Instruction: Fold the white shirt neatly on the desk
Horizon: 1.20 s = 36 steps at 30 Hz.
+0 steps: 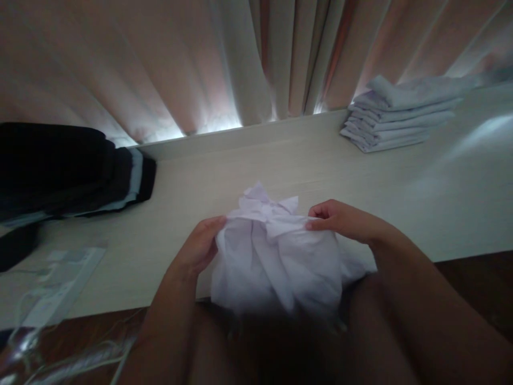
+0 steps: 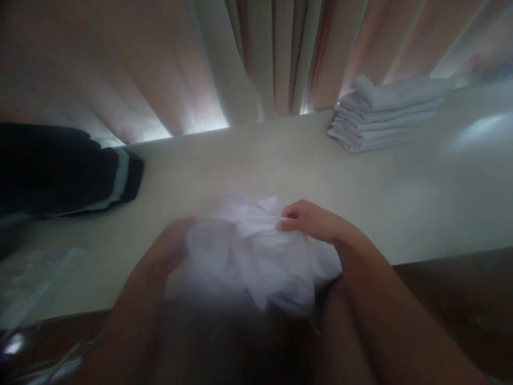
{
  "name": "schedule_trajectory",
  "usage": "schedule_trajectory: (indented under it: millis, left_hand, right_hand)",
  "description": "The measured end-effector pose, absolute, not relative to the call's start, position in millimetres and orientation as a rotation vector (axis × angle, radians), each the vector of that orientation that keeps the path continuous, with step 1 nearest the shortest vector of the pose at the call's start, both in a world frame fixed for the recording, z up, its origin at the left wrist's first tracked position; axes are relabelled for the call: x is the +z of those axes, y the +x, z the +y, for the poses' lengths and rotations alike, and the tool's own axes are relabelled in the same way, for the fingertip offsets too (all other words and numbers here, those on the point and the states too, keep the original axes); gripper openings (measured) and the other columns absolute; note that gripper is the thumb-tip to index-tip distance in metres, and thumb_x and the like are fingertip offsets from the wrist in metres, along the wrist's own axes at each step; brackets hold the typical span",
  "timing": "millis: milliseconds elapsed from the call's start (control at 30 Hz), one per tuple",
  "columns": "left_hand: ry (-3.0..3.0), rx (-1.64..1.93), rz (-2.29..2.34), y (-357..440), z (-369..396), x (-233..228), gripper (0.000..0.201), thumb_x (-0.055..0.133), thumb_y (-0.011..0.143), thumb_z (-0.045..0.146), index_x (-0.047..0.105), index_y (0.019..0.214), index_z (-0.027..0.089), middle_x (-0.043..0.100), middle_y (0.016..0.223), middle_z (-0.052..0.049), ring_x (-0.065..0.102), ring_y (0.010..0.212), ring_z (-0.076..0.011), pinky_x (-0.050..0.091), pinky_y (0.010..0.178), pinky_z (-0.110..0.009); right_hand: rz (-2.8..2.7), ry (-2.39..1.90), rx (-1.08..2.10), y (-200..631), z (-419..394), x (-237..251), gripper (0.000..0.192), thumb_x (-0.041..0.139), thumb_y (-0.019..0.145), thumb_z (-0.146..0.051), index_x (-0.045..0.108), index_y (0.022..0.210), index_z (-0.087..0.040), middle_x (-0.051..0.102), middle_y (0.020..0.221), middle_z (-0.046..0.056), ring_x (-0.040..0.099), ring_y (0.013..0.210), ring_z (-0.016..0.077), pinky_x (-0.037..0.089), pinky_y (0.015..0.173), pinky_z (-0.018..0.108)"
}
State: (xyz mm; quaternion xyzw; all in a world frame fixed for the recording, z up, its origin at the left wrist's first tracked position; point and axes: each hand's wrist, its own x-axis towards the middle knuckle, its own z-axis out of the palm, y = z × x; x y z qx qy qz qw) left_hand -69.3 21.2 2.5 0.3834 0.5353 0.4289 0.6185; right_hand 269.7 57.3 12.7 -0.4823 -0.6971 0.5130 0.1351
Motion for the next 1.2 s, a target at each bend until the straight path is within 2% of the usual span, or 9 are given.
schedule_trajectory:
  millis: [100,200,400,500,567,767,933,1100,1200]
  left_hand:
    - [0.762,1.073,1.077,-74,21,-2,0.039,0.077,0.074,0.052,0.072,0.079,0.014,0.073,0.073,-0.008,0.068,0.067,-0.0219,0.053,0.062,-0.030]
    - [0.747,1.158,1.008,-65,20,-2,0.045,0.075,0.074,0.059,0.071,0.085,0.016,0.073,0.076,-0.007,0.069,0.072,-0.0226,0.054,0.067,-0.031]
    - [0.990,1.203,1.172,-16,9,9,0.023,0.069,0.080,0.041,0.067,0.073,0.019,0.066,0.066,-0.004,0.061,0.065,-0.0201,0.045,0.057,-0.027]
    - [1.177,1.219,1.435,4,4,10,0.027,0.059,0.086,0.037,0.060,0.065,0.020,0.059,0.062,-0.002,0.054,0.062,-0.0175,0.041,0.056,-0.026]
    - [1.294,1.192,1.570,10,2,9,0.028,0.054,0.088,0.035,0.057,0.064,0.021,0.055,0.062,-0.001,0.051,0.063,-0.0167,0.040,0.058,-0.026]
    - [1.412,1.152,1.689,1,3,2,0.029,0.045,0.095,0.036,0.052,0.070,0.022,0.053,0.068,-0.001,0.048,0.068,-0.0182,0.041,0.060,-0.026]
    - [1.316,1.203,1.706,-7,7,-3,0.030,0.041,0.096,0.036,0.062,0.082,0.021,0.066,0.083,-0.004,0.059,0.085,-0.0225,0.047,0.074,-0.030]
    - [1.248,1.188,1.611,-9,5,-1,0.023,0.052,0.089,0.033,0.069,0.087,0.019,0.072,0.088,-0.007,0.062,0.096,-0.0288,0.050,0.076,-0.034]
    - [1.316,1.188,1.549,-9,5,-2,0.021,0.052,0.087,0.030,0.069,0.089,0.019,0.072,0.099,-0.007,0.060,0.102,-0.0281,0.049,0.082,-0.034]
  right_hand:
    - [-1.803,-1.350,1.704,284,53,22,0.035,0.076,0.076,-0.046,0.065,0.064,-0.016,0.052,0.056,-0.003,0.041,0.051,0.0096,0.030,0.049,0.024]
    - [-1.321,-1.217,1.829,280,42,29,0.032,0.081,0.073,-0.043,0.065,0.067,-0.016,0.056,0.058,-0.002,0.046,0.051,0.0096,0.035,0.049,0.023]
    - [-0.884,-0.955,1.902,234,19,27,0.020,0.082,0.074,-0.033,0.073,0.081,-0.016,0.068,0.073,0.002,0.059,0.063,0.0107,0.048,0.062,0.024]
    - [-0.924,-0.914,1.980,211,14,21,0.033,0.085,0.068,-0.024,0.076,0.099,-0.017,0.071,0.086,0.003,0.061,0.070,0.0108,0.049,0.068,0.024]
    - [-1.084,-0.957,1.946,203,15,15,0.037,0.085,0.065,-0.021,0.076,0.101,-0.017,0.071,0.087,0.003,0.062,0.073,0.0115,0.049,0.069,0.024]
    - [-1.801,-1.147,1.666,214,37,12,0.021,0.075,0.077,-0.036,0.068,0.087,-0.018,0.063,0.074,0.000,0.055,0.067,0.0129,0.042,0.060,0.025]
    - [-2.328,-1.127,1.706,245,48,22,0.021,0.073,0.076,-0.031,0.059,0.067,-0.017,0.049,0.063,-0.004,0.042,0.060,0.0111,0.030,0.054,0.024]
    - [-2.179,-1.036,2.046,261,44,27,0.023,0.072,0.078,-0.031,0.059,0.067,-0.016,0.055,0.063,-0.004,0.048,0.061,0.0114,0.034,0.057,0.024]
    - [-1.650,-1.011,1.948,257,35,36,0.021,0.076,0.075,-0.032,0.062,0.073,-0.017,0.059,0.068,-0.002,0.052,0.062,0.0116,0.038,0.060,0.024]
